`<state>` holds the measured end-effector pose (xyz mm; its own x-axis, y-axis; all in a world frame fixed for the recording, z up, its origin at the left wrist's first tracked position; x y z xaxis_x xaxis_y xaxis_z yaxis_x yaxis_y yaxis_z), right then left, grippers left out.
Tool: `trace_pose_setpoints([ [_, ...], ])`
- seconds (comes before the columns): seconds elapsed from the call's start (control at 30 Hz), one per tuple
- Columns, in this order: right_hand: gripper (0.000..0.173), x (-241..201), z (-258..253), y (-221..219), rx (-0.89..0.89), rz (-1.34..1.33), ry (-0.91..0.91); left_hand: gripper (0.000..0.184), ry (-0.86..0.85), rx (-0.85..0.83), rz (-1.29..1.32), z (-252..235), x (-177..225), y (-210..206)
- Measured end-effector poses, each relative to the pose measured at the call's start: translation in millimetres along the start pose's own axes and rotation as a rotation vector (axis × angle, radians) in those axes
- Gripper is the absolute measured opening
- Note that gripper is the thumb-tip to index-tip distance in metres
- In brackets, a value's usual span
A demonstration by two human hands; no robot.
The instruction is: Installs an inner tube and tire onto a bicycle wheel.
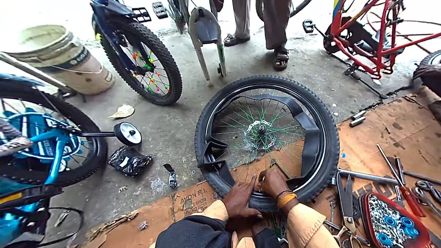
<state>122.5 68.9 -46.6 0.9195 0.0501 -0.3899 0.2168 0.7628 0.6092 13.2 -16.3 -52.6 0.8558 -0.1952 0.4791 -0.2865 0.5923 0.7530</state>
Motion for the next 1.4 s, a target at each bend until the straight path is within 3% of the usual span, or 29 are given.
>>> trace_pose_setpoints([
  [0.33,0.024,11.6,-22.0,-18.8,-0.234,-0.058,-0.049,0.129,-0.004,0.028,-0.018,-2.0,0.0,-2.7],
  [0.63,0.022,21.2,-19.7,-20.0,-0.257,-0.195,-0.01,0.127,-0.019,0.041,-0.017,-0.6,-0.5,-2.3],
  [1.17,0.021,19.1,-21.0,-19.3,-0.24,-0.152,0.033,0.126,-0.029,0.051,0.004,0.2,1.2,-0.7],
  [1.3,0.026,17.7,-20.1,-18.2,-0.234,-0.057,0.028,0.129,-0.022,0.057,0.003,0.4,0.2,-0.6],
  [1.4,0.04,14.5,-18.9,-17.7,-0.21,0.038,0.051,0.131,-0.02,0.105,0.017,0.8,-0.1,1.9],
])
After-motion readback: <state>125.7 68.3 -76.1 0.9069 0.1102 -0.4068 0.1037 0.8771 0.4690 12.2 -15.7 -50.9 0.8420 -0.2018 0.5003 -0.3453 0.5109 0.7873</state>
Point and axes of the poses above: each hand's wrist, its own z-axis away from the middle knuckle, its own y-axis out of the back of the hand, x = y × z, the point moved 7 cm from there along -z, towards the middle knuckle, and after that the axes turned 5 degrees about -z, right-handed, at the moved point
